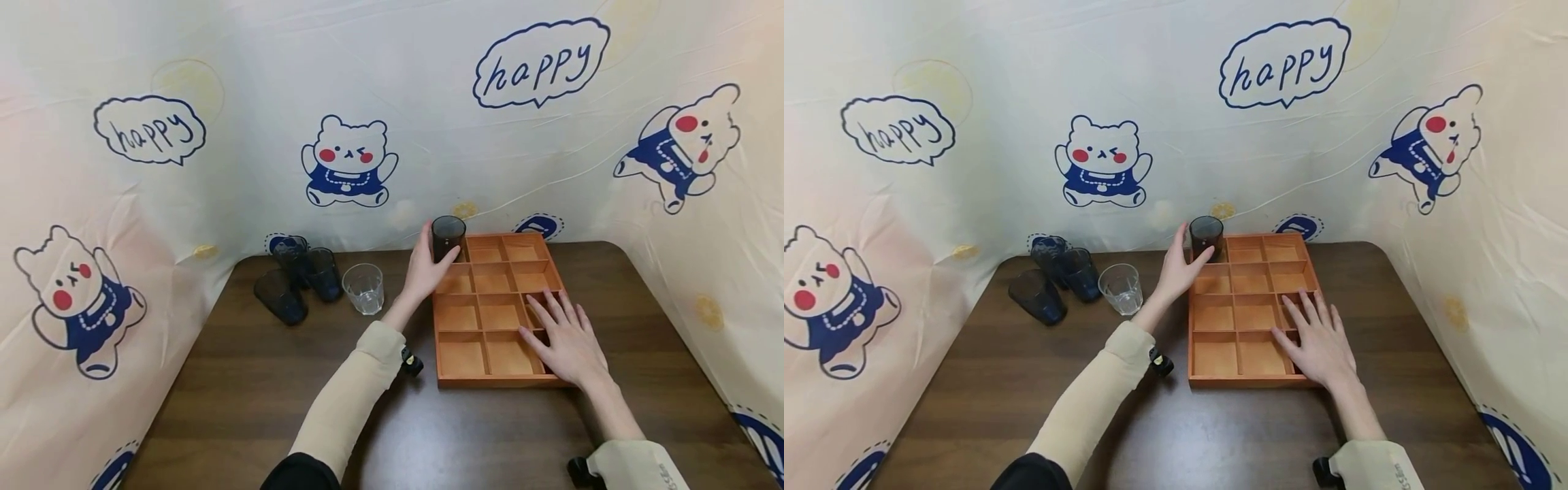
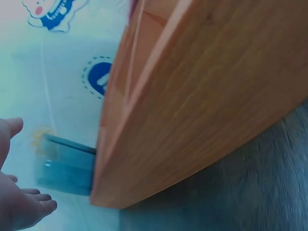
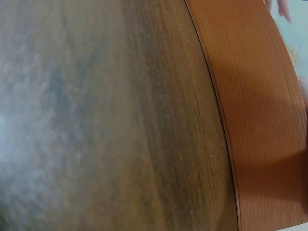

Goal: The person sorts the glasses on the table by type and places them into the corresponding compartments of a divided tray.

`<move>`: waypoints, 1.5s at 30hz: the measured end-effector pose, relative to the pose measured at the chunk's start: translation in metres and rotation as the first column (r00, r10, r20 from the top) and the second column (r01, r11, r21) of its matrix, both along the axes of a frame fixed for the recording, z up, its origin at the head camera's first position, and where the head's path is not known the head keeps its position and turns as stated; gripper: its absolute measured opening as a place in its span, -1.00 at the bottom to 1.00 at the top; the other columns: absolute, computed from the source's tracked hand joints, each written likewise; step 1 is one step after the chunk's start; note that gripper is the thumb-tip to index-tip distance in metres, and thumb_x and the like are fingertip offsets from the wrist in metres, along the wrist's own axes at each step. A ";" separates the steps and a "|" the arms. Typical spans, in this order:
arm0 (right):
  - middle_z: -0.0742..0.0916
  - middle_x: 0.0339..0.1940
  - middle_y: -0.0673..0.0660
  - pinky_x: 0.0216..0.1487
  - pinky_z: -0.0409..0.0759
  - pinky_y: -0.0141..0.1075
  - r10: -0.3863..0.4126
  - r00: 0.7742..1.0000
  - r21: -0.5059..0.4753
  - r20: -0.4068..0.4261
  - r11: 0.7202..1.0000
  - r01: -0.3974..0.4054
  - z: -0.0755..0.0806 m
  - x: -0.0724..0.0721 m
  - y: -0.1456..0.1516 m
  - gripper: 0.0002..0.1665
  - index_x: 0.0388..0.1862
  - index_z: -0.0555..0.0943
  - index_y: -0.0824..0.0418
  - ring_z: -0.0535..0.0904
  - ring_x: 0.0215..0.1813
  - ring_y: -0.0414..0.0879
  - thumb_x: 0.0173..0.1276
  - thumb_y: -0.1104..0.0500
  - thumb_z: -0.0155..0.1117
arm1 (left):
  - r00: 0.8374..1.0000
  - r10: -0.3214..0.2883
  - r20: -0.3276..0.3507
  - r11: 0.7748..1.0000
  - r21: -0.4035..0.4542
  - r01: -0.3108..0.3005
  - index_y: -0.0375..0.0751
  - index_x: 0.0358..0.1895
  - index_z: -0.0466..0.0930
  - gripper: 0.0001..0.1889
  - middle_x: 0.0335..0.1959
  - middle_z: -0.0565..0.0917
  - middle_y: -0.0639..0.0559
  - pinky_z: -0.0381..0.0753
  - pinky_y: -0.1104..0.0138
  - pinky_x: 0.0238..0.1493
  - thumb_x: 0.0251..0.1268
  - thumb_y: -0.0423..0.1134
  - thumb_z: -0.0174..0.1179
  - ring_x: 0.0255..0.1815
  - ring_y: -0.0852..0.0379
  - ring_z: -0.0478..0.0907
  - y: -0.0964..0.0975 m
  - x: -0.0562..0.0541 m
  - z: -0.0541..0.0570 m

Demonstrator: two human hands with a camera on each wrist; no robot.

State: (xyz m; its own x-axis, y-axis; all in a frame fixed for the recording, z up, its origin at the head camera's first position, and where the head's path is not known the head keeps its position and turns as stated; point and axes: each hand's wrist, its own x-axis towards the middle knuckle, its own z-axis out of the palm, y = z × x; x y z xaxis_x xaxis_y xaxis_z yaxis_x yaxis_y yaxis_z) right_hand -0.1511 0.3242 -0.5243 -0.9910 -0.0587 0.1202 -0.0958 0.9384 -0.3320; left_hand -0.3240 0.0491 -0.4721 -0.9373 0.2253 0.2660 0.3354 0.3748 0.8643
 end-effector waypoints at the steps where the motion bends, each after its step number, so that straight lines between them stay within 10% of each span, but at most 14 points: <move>1: 0.19 0.84 0.39 0.72 -0.07 0.50 0.002 1.000 0.000 0.002 1.000 -0.002 0.000 0.000 0.000 -0.05 0.81 0.24 0.07 -0.05 0.84 0.46 0.67 -0.37 0.12 | 1.000 -0.006 -0.008 1.000 -0.003 0.006 -0.20 0.80 0.05 -0.07 0.79 0.23 -0.25 0.30 -0.15 0.74 0.58 0.01 0.33 0.78 -0.25 0.24 -0.004 0.003 0.002; 16: 0.13 0.85 0.40 0.72 -0.14 0.52 -0.003 0.999 0.003 0.044 1.000 0.003 0.004 0.001 -0.004 -0.02 0.82 0.20 0.08 -0.10 0.85 0.47 0.66 -0.41 0.08 | 0.980 -0.072 -0.184 0.996 -0.060 0.062 -0.08 0.73 0.27 -0.24 0.75 0.34 -0.10 0.27 -0.10 0.77 0.59 -0.10 0.36 0.78 -0.08 0.28 -0.061 0.072 0.023; 27: 0.16 0.84 0.41 0.71 -0.11 0.53 0.000 1.000 -0.008 0.010 1.000 0.000 -0.001 0.002 -0.005 -0.03 0.81 0.21 0.08 -0.09 0.84 0.46 0.66 -0.39 0.10 | 0.950 0.006 -0.314 0.975 -0.208 -0.075 0.00 0.72 0.29 -0.22 0.76 0.30 -0.13 0.41 -0.17 0.68 0.55 -0.14 0.41 0.79 -0.14 0.27 -0.125 0.099 0.020; 45: 0.17 0.83 0.44 0.70 -0.10 0.54 0.012 1.000 -0.007 0.002 1.000 -0.012 0.000 0.003 -0.004 -0.05 0.80 0.24 0.12 -0.09 0.84 0.48 0.67 -0.38 0.09 | 0.783 0.216 -0.584 0.822 -0.324 -0.468 -0.17 0.75 0.22 -0.07 0.79 0.19 -0.32 0.09 -0.39 0.74 0.39 -0.19 0.51 0.82 -0.37 0.09 -0.228 0.100 0.006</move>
